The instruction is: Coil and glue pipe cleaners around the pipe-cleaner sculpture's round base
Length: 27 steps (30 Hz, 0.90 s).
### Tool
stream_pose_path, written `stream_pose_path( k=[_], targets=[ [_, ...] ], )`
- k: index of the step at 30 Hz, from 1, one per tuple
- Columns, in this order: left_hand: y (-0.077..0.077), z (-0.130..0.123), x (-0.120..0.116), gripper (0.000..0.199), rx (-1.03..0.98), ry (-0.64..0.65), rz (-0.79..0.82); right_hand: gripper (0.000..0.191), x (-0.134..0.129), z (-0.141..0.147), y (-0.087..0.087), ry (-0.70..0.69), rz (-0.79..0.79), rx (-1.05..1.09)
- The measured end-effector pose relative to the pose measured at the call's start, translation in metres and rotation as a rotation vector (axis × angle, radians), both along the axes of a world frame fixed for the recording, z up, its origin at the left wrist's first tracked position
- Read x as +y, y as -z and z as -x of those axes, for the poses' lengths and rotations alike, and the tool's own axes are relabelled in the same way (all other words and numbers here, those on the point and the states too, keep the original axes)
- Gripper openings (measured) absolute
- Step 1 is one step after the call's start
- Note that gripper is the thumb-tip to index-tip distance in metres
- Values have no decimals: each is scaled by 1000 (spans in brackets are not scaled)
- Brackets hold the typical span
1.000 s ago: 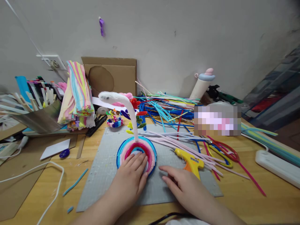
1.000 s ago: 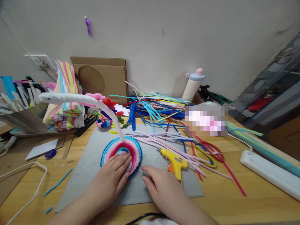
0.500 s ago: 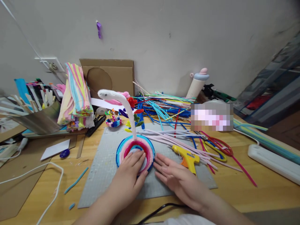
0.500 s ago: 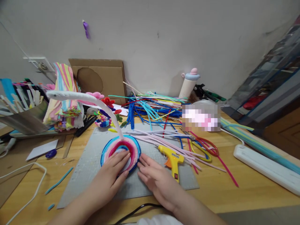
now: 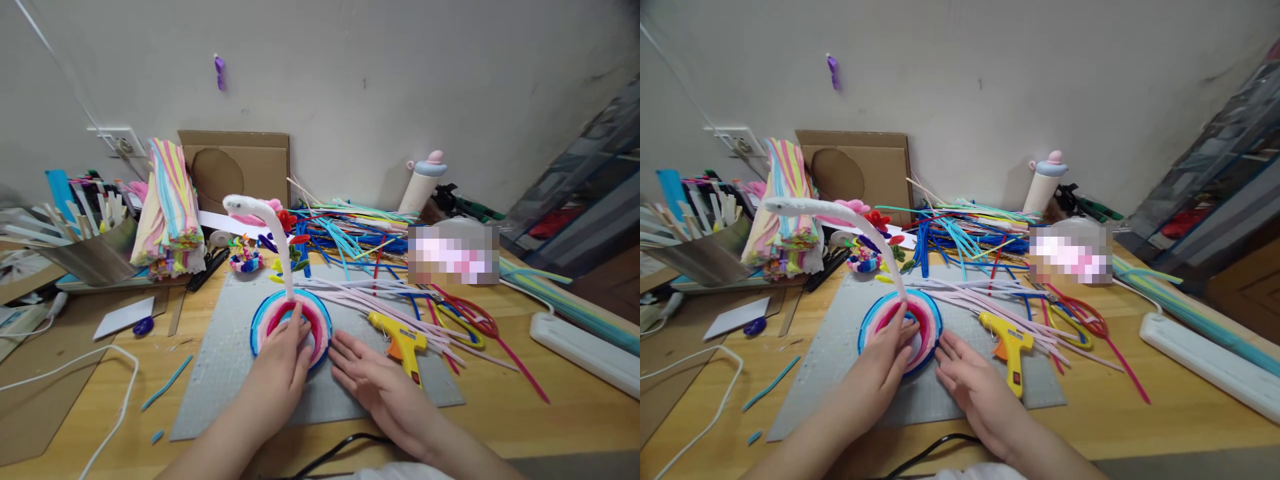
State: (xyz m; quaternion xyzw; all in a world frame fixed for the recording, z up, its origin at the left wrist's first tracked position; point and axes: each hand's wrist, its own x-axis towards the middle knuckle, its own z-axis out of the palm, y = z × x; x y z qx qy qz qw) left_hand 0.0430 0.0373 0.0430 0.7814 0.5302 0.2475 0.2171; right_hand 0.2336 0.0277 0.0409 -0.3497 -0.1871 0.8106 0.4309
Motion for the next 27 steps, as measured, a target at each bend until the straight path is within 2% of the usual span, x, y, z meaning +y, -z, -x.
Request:
stream_pose_path(
  k=[5,10,15,19,23,27],
  targets=[
    [0,-5,-7,62,215,89,-156,49,0,2,1,-11,-29,-5],
    [2,-11,-15,68,277,158,-194,51,-1,3,6,7,-46,12],
    [0,-9,-10,75,184,63,-118,50,-2,4,7,10,-47,10],
    [-9,-2,4,67,125,14,-28,51,-3,5,6,5,-53,-11],
    [-16,-6,11,56,247,-15,-43,50,-3,7,6,19,-42,-12],
    [-21,-20,10,57,390,-70,-84,51,-3,8,10,25,-76,3]
  ],
)
